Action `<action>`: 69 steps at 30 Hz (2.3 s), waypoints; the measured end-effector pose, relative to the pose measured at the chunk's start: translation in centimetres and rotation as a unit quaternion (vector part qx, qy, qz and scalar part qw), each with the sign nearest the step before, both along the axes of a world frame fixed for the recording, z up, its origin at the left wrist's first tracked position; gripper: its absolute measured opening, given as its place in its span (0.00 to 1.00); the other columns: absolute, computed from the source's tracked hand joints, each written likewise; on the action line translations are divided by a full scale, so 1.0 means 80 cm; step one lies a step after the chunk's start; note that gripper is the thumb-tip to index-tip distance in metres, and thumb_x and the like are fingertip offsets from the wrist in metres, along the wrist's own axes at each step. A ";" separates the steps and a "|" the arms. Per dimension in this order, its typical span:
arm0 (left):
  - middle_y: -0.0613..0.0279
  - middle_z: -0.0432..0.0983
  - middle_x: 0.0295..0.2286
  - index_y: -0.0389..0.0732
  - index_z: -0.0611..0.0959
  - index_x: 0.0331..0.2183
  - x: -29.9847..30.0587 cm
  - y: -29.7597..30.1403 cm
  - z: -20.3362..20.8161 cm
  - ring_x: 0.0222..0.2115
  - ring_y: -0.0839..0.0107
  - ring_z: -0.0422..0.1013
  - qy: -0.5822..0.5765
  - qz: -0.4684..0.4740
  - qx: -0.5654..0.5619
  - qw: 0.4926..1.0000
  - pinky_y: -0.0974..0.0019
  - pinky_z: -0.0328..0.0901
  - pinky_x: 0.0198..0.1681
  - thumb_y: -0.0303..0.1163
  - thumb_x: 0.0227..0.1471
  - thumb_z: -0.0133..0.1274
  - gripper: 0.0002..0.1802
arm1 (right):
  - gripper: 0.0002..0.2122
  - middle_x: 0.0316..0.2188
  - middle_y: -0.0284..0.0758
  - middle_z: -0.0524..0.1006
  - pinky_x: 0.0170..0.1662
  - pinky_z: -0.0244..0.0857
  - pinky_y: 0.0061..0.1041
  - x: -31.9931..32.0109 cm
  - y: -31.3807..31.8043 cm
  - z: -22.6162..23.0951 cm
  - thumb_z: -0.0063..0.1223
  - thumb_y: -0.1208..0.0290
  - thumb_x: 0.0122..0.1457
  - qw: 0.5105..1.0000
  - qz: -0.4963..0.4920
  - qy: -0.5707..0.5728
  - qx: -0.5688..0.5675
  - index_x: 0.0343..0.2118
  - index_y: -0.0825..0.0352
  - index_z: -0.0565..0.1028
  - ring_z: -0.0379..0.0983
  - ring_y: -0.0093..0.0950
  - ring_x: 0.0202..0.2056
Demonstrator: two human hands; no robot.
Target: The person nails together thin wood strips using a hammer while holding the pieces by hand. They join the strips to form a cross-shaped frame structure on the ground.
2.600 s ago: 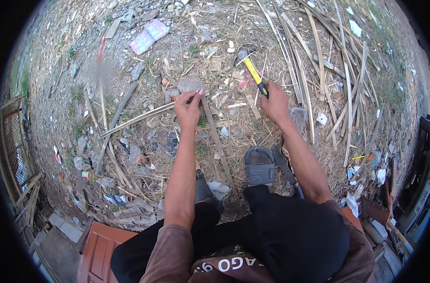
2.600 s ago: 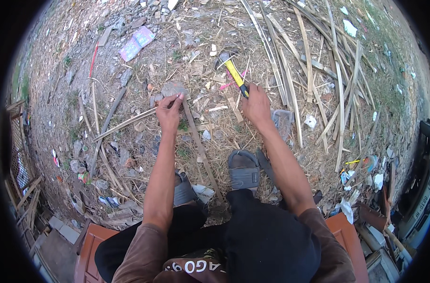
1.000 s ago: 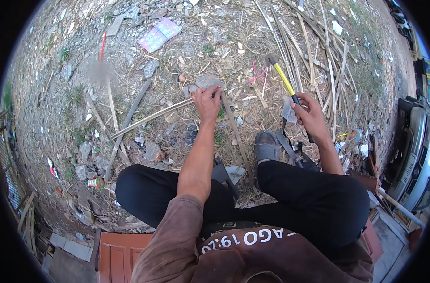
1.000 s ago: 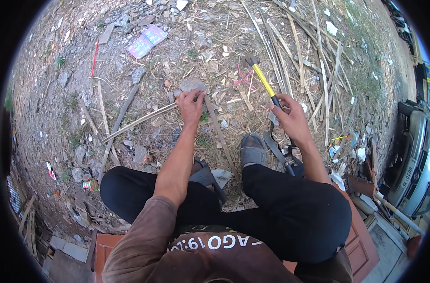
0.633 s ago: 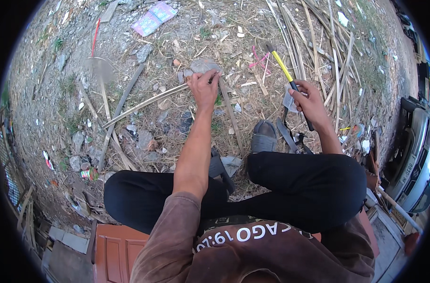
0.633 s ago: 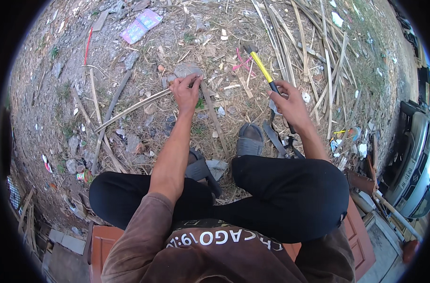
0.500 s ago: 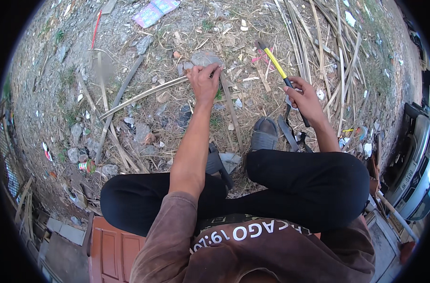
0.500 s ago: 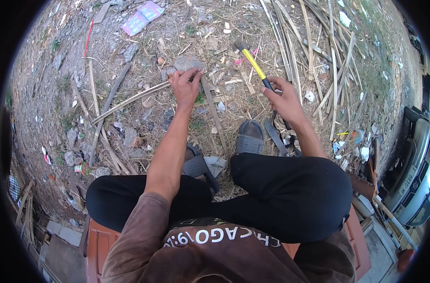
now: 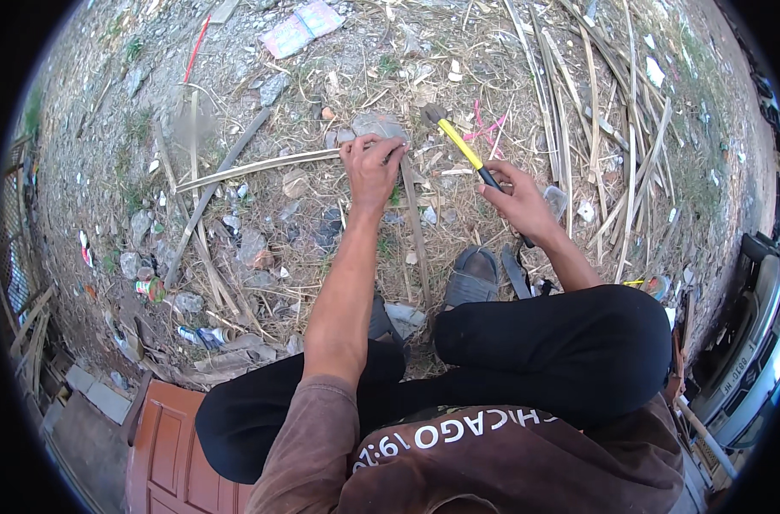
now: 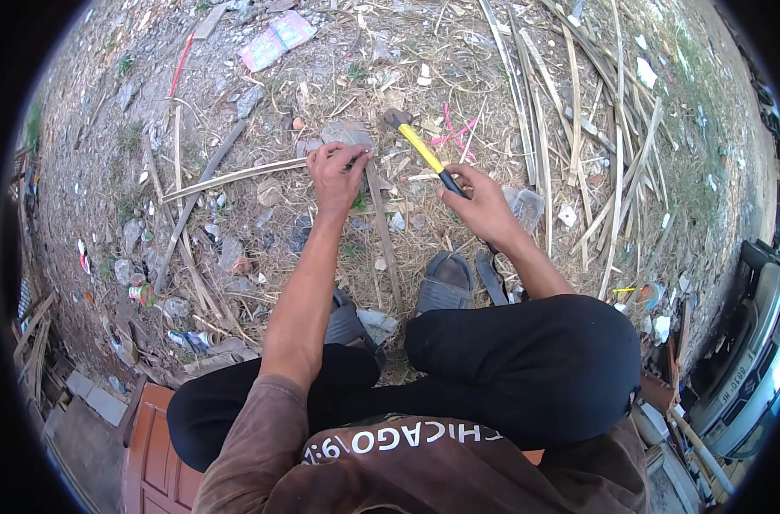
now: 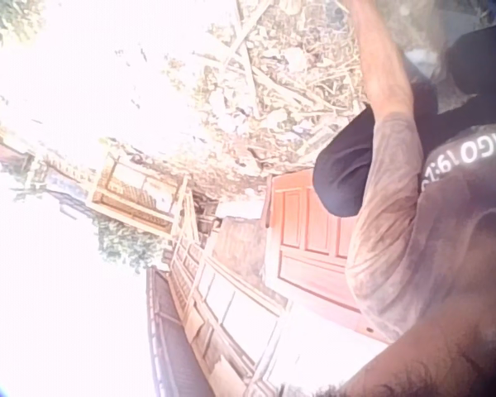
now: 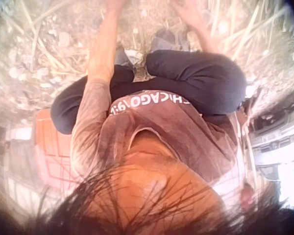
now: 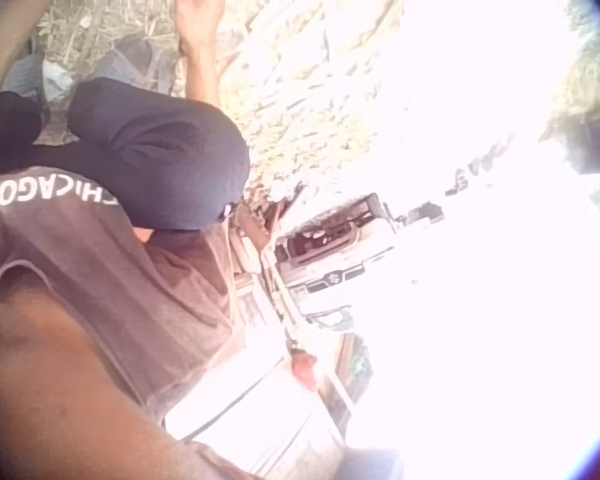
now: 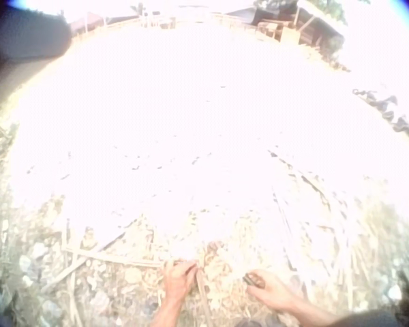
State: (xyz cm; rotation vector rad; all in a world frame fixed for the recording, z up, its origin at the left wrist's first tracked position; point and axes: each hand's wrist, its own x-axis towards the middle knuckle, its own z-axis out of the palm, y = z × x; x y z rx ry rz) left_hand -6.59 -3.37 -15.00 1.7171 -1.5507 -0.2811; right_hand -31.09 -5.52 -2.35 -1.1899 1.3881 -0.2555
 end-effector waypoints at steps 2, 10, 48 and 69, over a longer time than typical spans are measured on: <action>0.67 0.81 0.27 0.47 0.89 0.31 0.004 -0.002 0.001 0.36 0.67 0.73 0.000 -0.013 -0.003 1.000 0.63 0.61 0.43 0.33 0.42 0.69 0.09 | 0.21 0.38 0.38 0.77 0.33 0.65 0.22 -0.004 0.003 -0.007 0.59 0.69 0.59 1.000 0.011 0.005 0.000 0.53 0.72 0.69 0.72 0.21 0.33; 0.56 0.82 0.29 0.39 0.88 0.33 0.020 -0.016 0.012 0.32 0.65 0.77 0.259 0.032 0.149 0.954 0.64 0.70 0.37 0.28 0.46 0.67 0.08 | 0.20 0.36 0.38 0.77 0.36 0.66 0.25 -0.017 0.018 -0.026 0.59 0.68 0.59 1.000 -0.015 -0.009 0.020 0.52 0.72 0.70 0.72 0.22 0.32; 0.59 0.82 0.35 0.33 0.84 0.34 0.006 -0.018 -0.021 0.34 0.77 0.76 0.321 0.040 0.163 0.932 0.72 0.71 0.39 0.20 0.52 0.61 0.06 | 0.19 0.31 0.35 0.77 0.30 0.66 0.22 0.021 0.080 -0.061 0.53 0.72 0.63 0.989 -0.079 -0.126 0.022 0.55 0.73 0.69 0.71 0.18 0.28; 0.64 0.81 0.29 0.37 0.85 0.32 0.013 -0.071 0.086 0.29 0.78 0.73 0.267 0.143 0.056 0.951 0.72 0.67 0.32 0.30 0.52 0.65 0.07 | 0.21 0.30 0.31 0.75 0.22 0.59 0.20 -0.012 0.031 -0.050 0.53 0.72 0.63 0.964 -0.095 -0.241 0.055 0.58 0.72 0.66 0.66 0.15 0.22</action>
